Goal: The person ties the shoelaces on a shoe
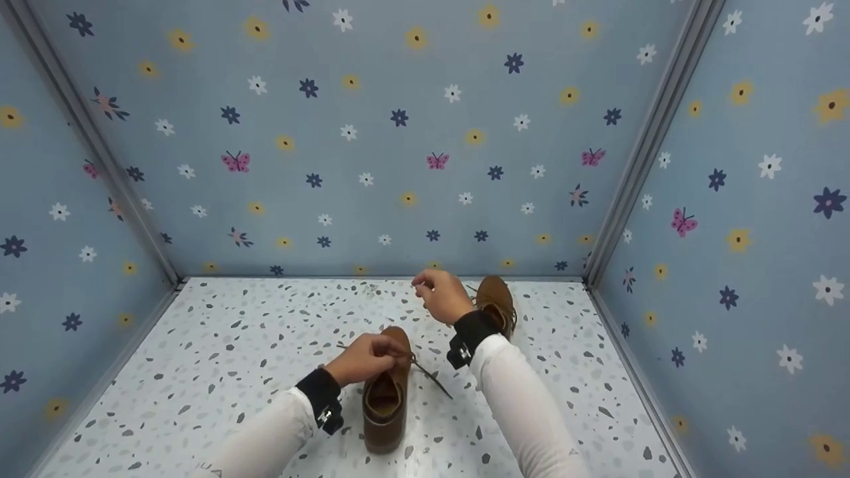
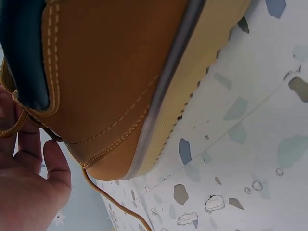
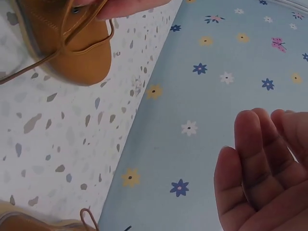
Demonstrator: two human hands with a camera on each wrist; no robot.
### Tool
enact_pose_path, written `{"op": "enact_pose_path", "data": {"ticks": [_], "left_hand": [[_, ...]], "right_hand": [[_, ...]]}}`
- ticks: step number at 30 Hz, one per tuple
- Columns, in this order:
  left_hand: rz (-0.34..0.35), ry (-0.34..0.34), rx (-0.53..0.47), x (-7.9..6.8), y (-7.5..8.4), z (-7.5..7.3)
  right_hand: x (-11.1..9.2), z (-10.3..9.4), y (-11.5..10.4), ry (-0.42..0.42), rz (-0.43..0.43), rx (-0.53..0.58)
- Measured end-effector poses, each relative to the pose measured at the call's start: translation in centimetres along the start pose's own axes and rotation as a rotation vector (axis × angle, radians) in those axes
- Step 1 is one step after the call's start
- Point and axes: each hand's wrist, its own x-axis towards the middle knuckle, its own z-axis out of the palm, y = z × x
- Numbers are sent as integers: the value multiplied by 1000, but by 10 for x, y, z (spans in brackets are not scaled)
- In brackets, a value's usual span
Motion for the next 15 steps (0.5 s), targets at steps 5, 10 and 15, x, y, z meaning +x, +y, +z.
{"op": "enact_pose_path", "data": {"ticks": [5,10,15], "left_hand": [[-1,6,16,0,0,1],[-7,55,86,0,6,7],[44,83,247,3,12,12]], "right_hand": [[-6,-6,17,23,61,-32],[-14,-6,36,32,106,-62],[-21,-4,49,23,165,-64]]}}
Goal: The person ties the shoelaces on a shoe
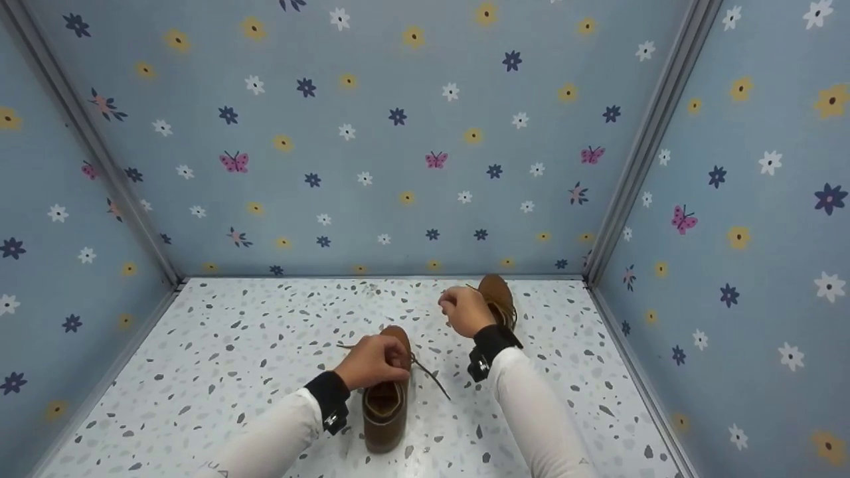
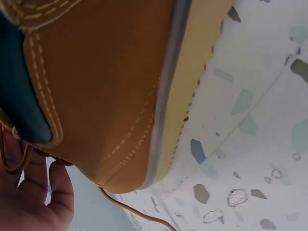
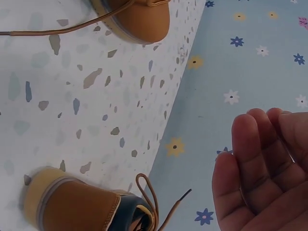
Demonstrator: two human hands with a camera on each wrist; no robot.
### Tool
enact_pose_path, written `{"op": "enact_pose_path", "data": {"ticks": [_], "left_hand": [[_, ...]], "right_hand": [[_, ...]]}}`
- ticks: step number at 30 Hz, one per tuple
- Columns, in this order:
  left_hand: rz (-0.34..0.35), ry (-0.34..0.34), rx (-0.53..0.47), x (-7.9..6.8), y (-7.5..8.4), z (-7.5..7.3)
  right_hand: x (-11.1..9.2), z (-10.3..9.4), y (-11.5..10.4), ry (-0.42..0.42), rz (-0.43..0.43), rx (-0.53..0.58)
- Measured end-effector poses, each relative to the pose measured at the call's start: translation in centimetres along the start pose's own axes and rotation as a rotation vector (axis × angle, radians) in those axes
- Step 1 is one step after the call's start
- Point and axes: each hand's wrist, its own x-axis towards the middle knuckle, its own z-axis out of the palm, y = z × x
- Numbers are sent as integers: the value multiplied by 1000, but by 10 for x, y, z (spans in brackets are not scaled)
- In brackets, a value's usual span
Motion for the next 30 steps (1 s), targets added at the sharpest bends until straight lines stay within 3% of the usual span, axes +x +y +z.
{"op": "enact_pose_path", "data": {"ticks": [4,9,17,24,27,30], "left_hand": [[20,33,95,1,4,2],[5,45,106,1,5,0],[-44,21,-81,0,3,-11],[-174,-33,-284,0,-5,-16],[-193,-40,-319,1,-6,-17],[-164,-43,-311,1,-8,-17]], "right_hand": [[-2,2,6,-11,23,1],[-5,4,10,-13,26,-3],[-10,22,16,-84,27,37],[-16,43,24,-160,-33,-47],[-18,50,26,-196,-49,-70],[-20,57,28,-229,-61,-79]]}}
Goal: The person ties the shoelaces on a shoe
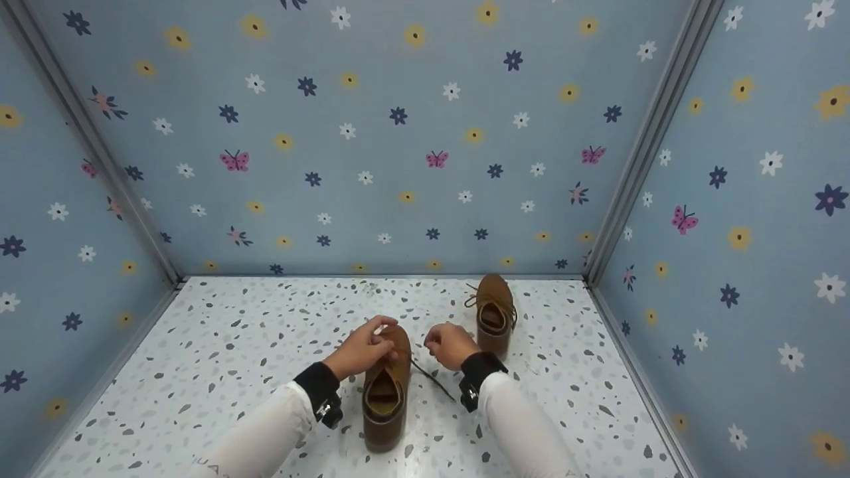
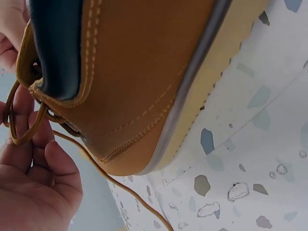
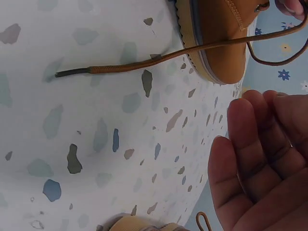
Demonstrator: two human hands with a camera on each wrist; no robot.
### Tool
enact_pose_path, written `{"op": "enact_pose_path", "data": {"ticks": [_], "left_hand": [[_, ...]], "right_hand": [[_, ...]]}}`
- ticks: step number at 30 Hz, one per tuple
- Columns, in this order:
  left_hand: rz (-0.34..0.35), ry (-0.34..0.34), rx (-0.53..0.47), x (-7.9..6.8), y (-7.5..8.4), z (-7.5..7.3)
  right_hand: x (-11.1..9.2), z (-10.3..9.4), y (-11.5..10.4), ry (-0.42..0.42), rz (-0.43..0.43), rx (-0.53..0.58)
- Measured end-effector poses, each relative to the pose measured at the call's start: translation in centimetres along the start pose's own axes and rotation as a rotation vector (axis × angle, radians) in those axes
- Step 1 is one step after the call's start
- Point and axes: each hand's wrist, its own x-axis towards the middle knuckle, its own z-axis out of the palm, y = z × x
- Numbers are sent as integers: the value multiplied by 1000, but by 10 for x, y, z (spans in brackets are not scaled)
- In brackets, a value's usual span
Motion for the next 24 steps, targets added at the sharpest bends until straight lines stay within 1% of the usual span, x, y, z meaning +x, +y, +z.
{"op": "enact_pose_path", "data": {"ticks": [3,7,11,14,20,24], "left_hand": [[34,-15,26,1,0,-2],[59,-38,41,2,1,-6],[73,-52,39,2,1,-9],[79,-51,45,2,1,-10],[64,-43,47,3,1,-10],[71,-42,47,3,1,-11]], "right_hand": [[0,6,0,-14,-20,9],[1,14,0,-28,-44,17],[2,23,-3,-51,-68,16],[4,29,-7,-53,-81,-9],[8,40,-11,-36,-75,-22],[10,44,-11,7,-93,-43]]}}
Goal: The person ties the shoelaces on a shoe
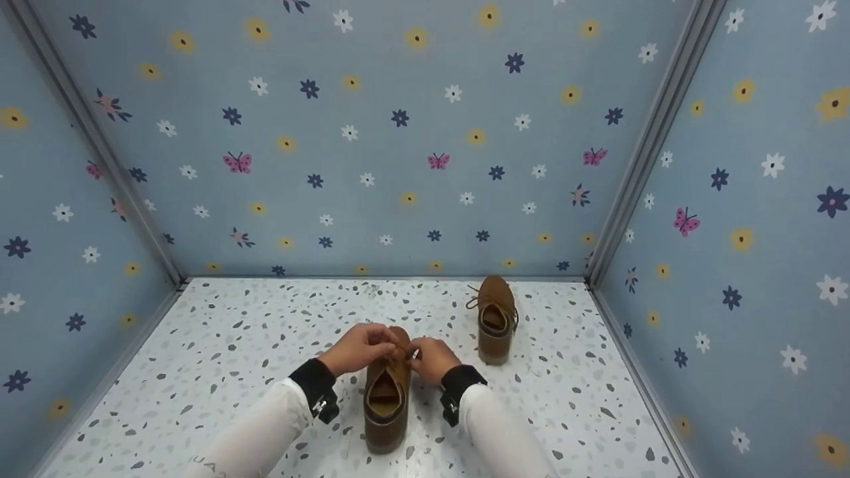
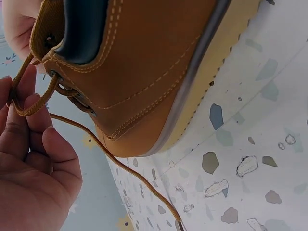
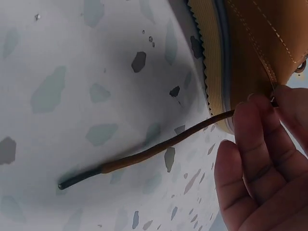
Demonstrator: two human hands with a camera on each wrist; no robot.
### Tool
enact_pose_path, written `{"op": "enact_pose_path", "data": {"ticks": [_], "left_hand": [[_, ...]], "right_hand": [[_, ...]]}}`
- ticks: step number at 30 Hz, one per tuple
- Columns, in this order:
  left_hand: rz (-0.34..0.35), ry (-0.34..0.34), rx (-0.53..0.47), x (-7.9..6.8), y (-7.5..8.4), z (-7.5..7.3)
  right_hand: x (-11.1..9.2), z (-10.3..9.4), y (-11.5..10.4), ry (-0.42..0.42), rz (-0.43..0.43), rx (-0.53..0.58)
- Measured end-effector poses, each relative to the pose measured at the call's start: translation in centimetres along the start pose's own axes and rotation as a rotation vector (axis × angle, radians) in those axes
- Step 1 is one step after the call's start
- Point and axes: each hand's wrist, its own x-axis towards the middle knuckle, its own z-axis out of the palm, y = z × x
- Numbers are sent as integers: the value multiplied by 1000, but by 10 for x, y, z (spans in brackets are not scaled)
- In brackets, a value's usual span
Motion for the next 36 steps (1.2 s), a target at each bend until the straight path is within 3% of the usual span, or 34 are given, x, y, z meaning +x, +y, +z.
{"op": "enact_pose_path", "data": {"ticks": [7,12,21,36], "left_hand": [[-2,-15,17,-1,2,-5],[-24,-64,42,-1,4,-10],[40,-140,162,-5,2,-21],[77,-80,332,-1,-3,-20]], "right_hand": [[-4,-5,3,33,-12,-39],[-5,-9,5,55,-4,-41],[-7,-15,4,106,-47,-83],[-15,-26,6,91,4,-54]]}}
